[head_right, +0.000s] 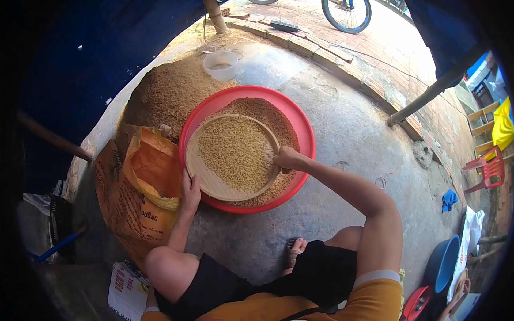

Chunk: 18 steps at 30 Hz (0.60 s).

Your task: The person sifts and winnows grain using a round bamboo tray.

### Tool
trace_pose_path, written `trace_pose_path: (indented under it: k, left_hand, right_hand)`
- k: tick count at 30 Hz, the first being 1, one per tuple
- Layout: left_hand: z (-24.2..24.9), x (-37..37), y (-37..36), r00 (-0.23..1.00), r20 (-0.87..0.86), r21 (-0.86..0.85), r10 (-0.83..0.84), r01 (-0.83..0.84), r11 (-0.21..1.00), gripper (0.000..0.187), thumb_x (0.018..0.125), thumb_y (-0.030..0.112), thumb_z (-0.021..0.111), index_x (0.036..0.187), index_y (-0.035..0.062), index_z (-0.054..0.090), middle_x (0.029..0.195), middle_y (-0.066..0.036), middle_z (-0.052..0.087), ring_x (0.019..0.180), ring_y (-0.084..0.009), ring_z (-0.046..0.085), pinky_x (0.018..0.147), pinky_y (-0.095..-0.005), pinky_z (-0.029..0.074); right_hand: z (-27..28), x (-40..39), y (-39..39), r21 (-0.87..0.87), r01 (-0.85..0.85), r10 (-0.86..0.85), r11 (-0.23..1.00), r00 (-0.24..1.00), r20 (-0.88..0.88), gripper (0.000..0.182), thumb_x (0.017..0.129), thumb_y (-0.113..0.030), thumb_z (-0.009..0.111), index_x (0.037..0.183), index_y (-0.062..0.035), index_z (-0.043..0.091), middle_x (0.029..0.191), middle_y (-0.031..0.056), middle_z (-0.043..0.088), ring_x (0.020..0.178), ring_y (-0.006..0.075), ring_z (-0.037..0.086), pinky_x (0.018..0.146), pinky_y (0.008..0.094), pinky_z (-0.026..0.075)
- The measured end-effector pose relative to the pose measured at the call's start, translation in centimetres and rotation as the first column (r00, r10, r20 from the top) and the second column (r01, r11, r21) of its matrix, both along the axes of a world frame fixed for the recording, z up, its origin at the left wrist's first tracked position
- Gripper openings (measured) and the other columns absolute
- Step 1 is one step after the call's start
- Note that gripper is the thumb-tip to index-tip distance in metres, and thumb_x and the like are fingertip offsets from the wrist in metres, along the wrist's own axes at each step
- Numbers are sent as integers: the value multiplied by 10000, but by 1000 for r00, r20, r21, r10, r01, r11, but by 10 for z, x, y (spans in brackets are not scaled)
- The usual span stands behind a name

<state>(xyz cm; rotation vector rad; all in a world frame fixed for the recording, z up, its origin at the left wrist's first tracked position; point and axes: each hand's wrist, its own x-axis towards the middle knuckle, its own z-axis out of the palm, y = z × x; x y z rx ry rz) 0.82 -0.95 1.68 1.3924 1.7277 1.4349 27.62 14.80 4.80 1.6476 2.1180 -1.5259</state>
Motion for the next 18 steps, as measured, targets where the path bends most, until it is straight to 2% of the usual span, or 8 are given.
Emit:
trace_pose_path:
  k: [3,5,8,12,14,15,17,18]
  left_hand:
    - [-7,-20,4,982,164,-64,99,-89,994,354,880,153,352,1175,-40,381,1133,-140,478,1030,-215,464,872,-308,362]
    - [0,-25,4,959,277,-142,58,-19,990,359,893,177,349,1179,-36,387,1147,-130,469,1044,-196,455,879,-297,359]
    - [-31,-31,12,850,497,-183,176,-96,978,365,903,212,348,1161,-37,415,1120,-124,488,1024,-186,470,883,-290,360]
    - [-30,-20,9,860,453,-280,235,-114,953,370,904,221,348,1157,-39,419,1094,-129,500,1007,-187,477,873,-286,364]
    - [-26,-16,11,959,201,-308,202,-134,942,365,907,214,336,1154,-43,415,1083,-140,502,994,-186,477,856,-288,368]
    - [-14,-12,12,959,200,-309,199,-131,942,365,907,214,336,1154,-43,415,1083,-140,502,994,-186,477,856,-288,368]
    - [11,-5,13,989,82,20,124,-126,992,365,914,209,311,1146,-54,411,1071,-154,503,978,-189,479,841,-294,370]
    - [28,-1,13,989,81,18,122,-124,992,365,914,209,311,1146,-54,411,1071,-154,503,978,-189,479,841,-294,370]
  right_hand:
    - [37,-9,-8,-59,9,-18,998,987,-157,214,834,-173,414,794,28,472,609,102,554,425,145,523,394,279,428]
    - [48,-11,-21,35,5,1,999,986,-169,209,852,-183,389,793,12,436,616,92,548,417,136,508,388,273,420]
    - [38,-12,-27,177,15,28,984,971,-239,283,846,-188,364,719,41,471,542,107,548,440,160,545,393,285,444]
    - [-3,0,-46,82,140,-115,987,961,-250,299,883,-217,360,721,22,436,538,94,530,414,147,509,380,290,409]
    - [-4,3,-52,161,230,-191,960,955,-225,279,877,-205,370,757,37,442,541,135,543,428,201,532,410,334,422]
    - [1,4,-53,160,233,-194,959,955,-226,279,877,-205,370,757,37,442,541,135,543,428,201,532,410,334,422]
    - [7,5,-53,411,301,-184,861,936,-300,210,875,-174,374,850,29,422,580,170,533,489,279,549,455,374,420]
    - [4,5,-52,528,326,-121,784,915,-386,164,869,-146,384,894,15,397,639,207,524,586,356,551,515,414,414]
